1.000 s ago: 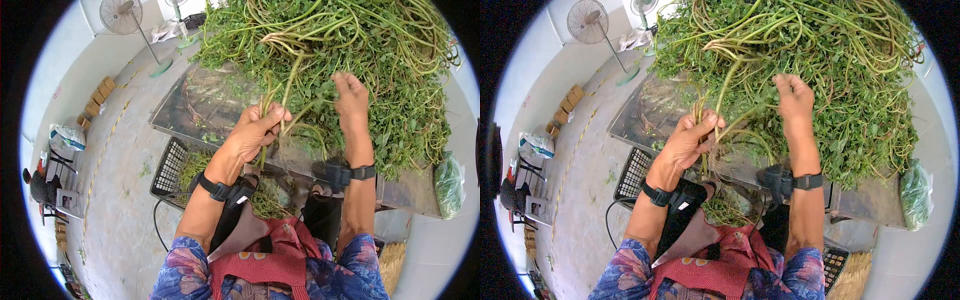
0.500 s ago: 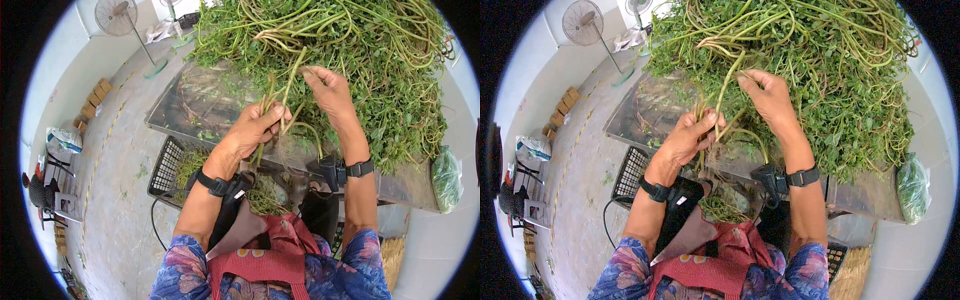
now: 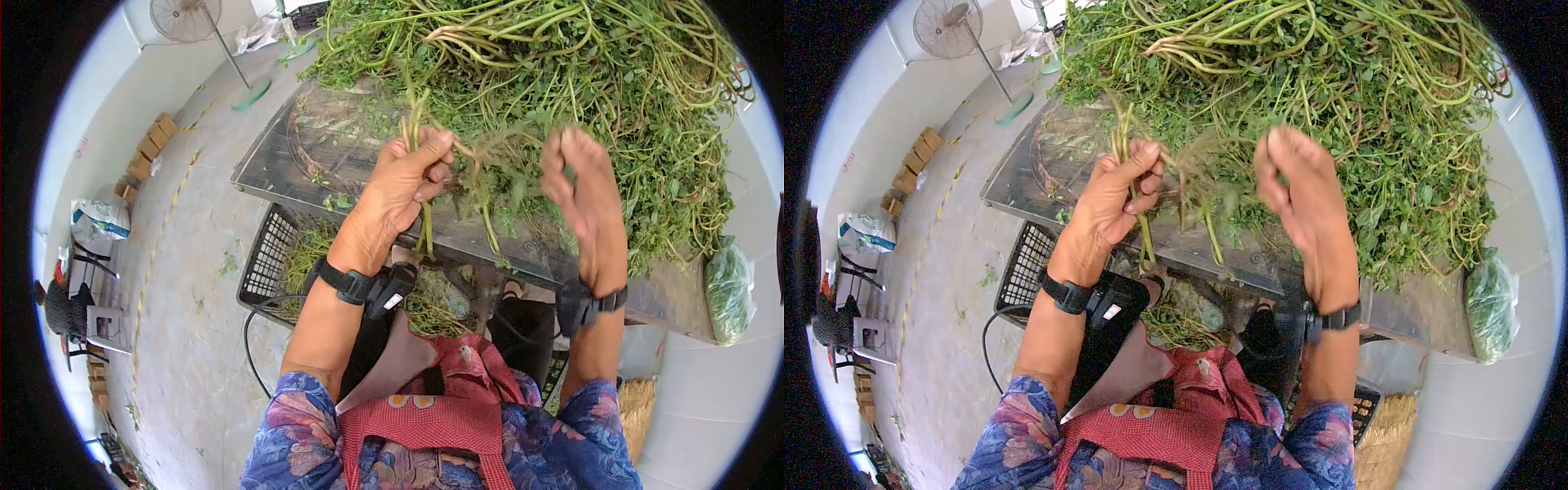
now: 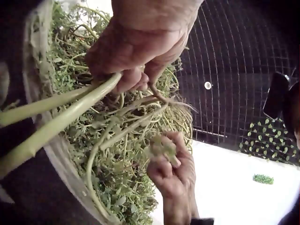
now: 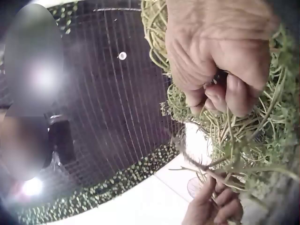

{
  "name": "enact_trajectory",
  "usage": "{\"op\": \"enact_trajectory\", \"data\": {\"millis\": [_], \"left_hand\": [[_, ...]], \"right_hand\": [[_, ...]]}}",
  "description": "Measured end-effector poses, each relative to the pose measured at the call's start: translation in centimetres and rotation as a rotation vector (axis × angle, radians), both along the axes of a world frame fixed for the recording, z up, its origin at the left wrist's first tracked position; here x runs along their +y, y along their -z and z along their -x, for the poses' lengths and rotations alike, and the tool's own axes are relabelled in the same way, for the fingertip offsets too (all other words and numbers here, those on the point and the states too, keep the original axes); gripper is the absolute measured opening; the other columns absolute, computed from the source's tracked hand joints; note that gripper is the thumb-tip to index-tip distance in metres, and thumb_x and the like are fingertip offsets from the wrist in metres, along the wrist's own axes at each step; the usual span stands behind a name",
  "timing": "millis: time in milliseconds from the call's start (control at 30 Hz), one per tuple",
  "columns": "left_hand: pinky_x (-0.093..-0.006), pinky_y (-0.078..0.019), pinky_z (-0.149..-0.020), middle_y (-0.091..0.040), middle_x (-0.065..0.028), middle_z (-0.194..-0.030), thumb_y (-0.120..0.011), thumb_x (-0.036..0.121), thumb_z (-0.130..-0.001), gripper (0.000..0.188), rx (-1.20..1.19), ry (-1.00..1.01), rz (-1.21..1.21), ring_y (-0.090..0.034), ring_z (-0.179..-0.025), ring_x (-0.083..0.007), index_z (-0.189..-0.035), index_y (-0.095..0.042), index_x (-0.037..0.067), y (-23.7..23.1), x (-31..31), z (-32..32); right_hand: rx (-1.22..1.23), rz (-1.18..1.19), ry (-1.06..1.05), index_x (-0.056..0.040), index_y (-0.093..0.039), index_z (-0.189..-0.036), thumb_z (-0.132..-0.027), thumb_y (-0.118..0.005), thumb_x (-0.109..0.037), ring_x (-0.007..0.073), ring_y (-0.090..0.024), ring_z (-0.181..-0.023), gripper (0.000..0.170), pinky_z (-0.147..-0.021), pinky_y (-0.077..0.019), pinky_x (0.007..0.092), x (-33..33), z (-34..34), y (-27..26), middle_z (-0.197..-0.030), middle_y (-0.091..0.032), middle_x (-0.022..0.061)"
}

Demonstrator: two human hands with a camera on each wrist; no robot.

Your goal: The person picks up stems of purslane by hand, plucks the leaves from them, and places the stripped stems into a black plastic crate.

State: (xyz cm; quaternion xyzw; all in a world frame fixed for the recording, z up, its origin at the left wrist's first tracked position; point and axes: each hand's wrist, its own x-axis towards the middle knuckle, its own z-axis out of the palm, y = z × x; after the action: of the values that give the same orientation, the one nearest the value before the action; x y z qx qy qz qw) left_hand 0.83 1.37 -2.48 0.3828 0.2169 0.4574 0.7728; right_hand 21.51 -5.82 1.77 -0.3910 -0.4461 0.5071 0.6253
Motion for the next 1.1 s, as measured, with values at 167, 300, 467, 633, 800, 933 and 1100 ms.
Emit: {"op": "enact_trajectory", "data": {"millis": [167,300,467,633,800,933,1100], "left_hand": [[-0.0158,-0.0267,-0.034,-0.052,0.0012,-0.065,-0.065,0.016,-0.084,0.014,-0.006,-0.062,0.010,-0.044,-0.050,-0.0031,-0.079,-0.056,0.007,0.2,0.3,0.1],[-0.0155,-0.0270,-0.035,-0.051,0.0012,-0.065,-0.065,0.014,-0.084,0.012,-0.003,-0.044,0.038,-0.042,-0.049,-0.0033,-0.081,-0.057,0.006,0.2,0.2,0.0],[-0.0158,-0.0257,-0.035,-0.051,0.0018,-0.063,-0.067,0.015,-0.083,0.012,0.033,-0.060,0.018,-0.039,-0.046,-0.0030,-0.079,-0.058,0.006,-0.1,-0.2,-0.2],[-0.0162,-0.0245,-0.035,-0.050,0.0028,-0.059,-0.068,0.015,-0.082,0.013,0.130,-0.041,-0.083,-0.038,-0.044,-0.0025,-0.076,-0.059,0.007,-0.5,-1.0,-0.6],[-0.0166,-0.0228,-0.036,-0.050,0.0037,-0.059,-0.070,0.015,-0.080,0.013,0.179,0.012,-0.179,-0.038,-0.044,-0.0014,-0.075,-0.061,0.007,-0.7,-1.7,-1.1],[-0.0158,-0.0228,-0.037,-0.051,0.0039,-0.060,-0.070,0.015,-0.080,0.012,0.173,-0.032,-0.235,-0.037,-0.044,-0.0016,-0.076,-0.062,0.007,-0.6,-2.1,-1.3],[-0.0150,-0.0250,-0.037,-0.054,0.0018,-0.067,-0.065,0.012,-0.084,0.013,0.125,0.064,-0.155,-0.041,-0.048,-0.0018,-0.092,-0.064,0.002,-0.5,-1.4,-0.7]], "right_hand": [[-0.754,0.042,-0.167,-0.0045,-0.061,-0.096,-0.085,-0.062,-0.025,0.0144,-0.057,-0.061,0.023,-0.057,-0.0446,0.0258,-4.8,1.1,2.6,-0.072,-0.062,0.0014],[-0.995,-0.212,-0.285,-0.0080,-0.062,-0.105,-0.079,-0.065,-0.026,0.0244,-0.063,-0.075,0.031,-0.070,-0.0478,0.0333,-6.7,3.0,4.0,-0.082,-0.067,0.0070],[-1.152,-0.068,-0.300,-0.0074,-0.066,-0.099,-0.076,-0.069,-0.021,0.0220,-0.064,-0.076,0.027,-0.067,-0.0489,0.0332,-7.6,2.6,0.9,-0.085,-0.065,0.0117],[-0.785,-0.375,0.444,0.0002,-0.065,-0.091,-0.076,-0.069,-0.016,0.0188,-0.062,-0.076,0.023,-0.069,-0.0481,0.0274,-5.9,1.7,-3.9,-0.084,-0.065,0.0114],[-1.074,-0.417,0.263,0.0017,-0.065,-0.089,-0.074,-0.070,-0.018,0.0232,-0.061,-0.080,0.025,-0.073,-0.0471,0.0304,-1.8,2.3,-2.4,-0.084,-0.064,0.0126],[-1.140,-0.310,0.126,0.0024,-0.064,-0.087,-0.071,-0.071,-0.017,0.0285,-0.058,-0.083,0.026,-0.075,-0.0448,0.0345,-0.2,2.6,0.8,-0.087,-0.062,0.0133],[-1.082,-0.520,0.170,0.0006,-0.063,-0.087,-0.072,-0.069,-0.013,0.0304,-0.058,-0.095,0.021,-0.085,-0.0431,0.0359,0.1,2.4,2.4,-0.100,-0.062,0.0155]]}}
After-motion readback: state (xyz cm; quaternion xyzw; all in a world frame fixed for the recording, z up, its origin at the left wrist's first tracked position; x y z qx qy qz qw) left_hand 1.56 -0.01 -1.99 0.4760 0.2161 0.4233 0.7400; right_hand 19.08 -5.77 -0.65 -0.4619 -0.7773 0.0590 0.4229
